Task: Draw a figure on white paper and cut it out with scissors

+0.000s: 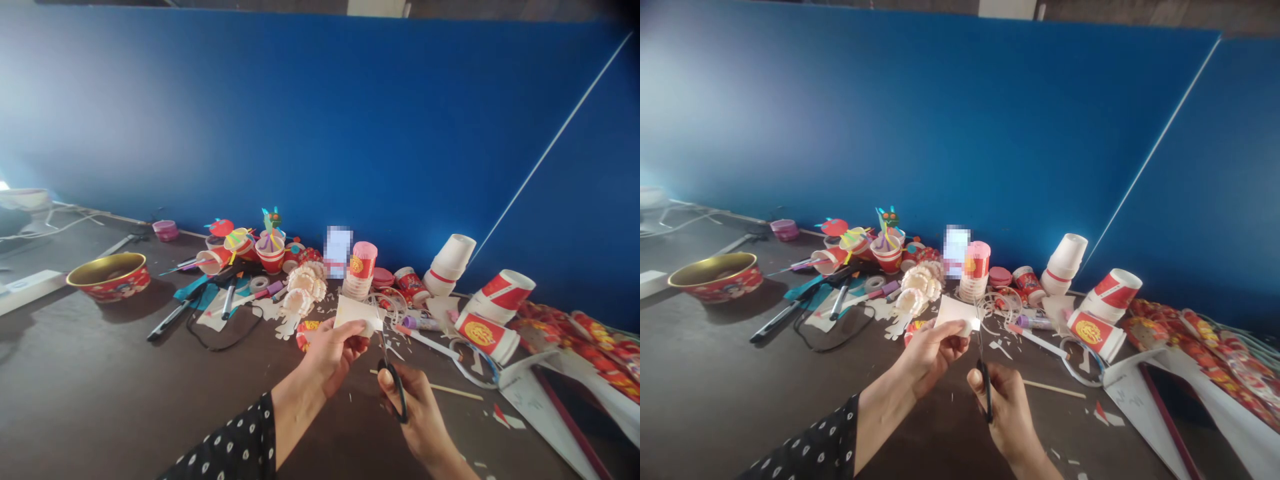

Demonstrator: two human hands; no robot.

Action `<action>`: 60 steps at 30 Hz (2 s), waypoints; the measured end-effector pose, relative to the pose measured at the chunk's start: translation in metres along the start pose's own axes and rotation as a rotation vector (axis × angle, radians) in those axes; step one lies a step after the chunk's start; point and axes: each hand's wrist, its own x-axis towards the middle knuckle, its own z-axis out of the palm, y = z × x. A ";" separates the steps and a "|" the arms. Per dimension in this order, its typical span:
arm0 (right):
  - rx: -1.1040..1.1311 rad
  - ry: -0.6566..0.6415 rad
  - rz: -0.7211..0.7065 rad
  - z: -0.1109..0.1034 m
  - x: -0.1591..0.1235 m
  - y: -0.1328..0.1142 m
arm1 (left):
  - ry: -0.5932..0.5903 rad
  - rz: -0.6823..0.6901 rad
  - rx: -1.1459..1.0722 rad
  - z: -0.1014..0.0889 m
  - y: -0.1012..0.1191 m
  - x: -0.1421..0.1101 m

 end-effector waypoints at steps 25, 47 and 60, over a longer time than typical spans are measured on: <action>-0.062 -0.018 0.025 0.003 -0.002 -0.006 | 0.009 0.080 -0.048 -0.006 0.005 0.008; -0.099 -0.009 0.085 0.003 0.000 -0.019 | 0.073 0.098 0.109 -0.003 -0.004 0.004; -0.045 0.013 0.063 0.000 0.000 -0.012 | 0.040 0.099 0.113 -0.001 0.003 0.004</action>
